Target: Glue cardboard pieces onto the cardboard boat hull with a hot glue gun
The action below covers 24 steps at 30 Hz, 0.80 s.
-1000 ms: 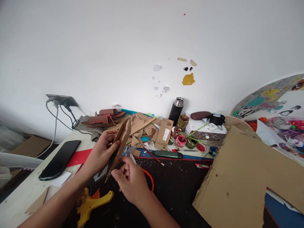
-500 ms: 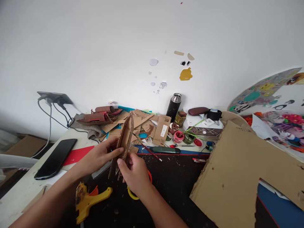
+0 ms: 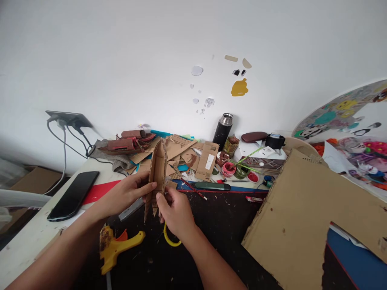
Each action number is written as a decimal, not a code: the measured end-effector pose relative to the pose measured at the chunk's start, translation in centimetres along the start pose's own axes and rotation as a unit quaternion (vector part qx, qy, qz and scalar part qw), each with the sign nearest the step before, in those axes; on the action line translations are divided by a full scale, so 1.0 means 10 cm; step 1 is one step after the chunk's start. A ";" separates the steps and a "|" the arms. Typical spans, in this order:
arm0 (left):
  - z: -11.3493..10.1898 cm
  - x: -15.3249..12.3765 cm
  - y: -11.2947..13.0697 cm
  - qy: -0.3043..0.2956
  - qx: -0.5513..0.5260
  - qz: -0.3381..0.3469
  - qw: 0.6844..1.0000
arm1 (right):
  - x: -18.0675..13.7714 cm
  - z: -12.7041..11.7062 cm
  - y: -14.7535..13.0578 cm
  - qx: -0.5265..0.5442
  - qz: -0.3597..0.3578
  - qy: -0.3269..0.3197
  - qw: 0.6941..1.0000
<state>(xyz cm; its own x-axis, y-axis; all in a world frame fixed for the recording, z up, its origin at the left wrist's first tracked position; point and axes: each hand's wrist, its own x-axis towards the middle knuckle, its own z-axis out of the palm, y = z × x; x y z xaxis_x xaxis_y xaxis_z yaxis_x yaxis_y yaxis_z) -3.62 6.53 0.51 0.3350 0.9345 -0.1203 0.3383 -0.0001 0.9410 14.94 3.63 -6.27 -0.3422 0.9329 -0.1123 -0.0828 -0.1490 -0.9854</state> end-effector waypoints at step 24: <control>-0.02 0.07 -0.10 0.102 -0.093 -0.016 0.990 | 0.01 -0.05 0.02 -0.036 -0.026 0.019 0.999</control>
<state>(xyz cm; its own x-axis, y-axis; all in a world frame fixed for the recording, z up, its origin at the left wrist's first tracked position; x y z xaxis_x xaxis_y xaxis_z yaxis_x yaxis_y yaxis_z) -3.88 7.22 -0.43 0.1363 0.9853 -0.1033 0.1722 0.0791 0.9819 15.37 3.82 -6.58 -0.3037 0.9506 -0.0642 -0.0309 -0.0772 -0.9965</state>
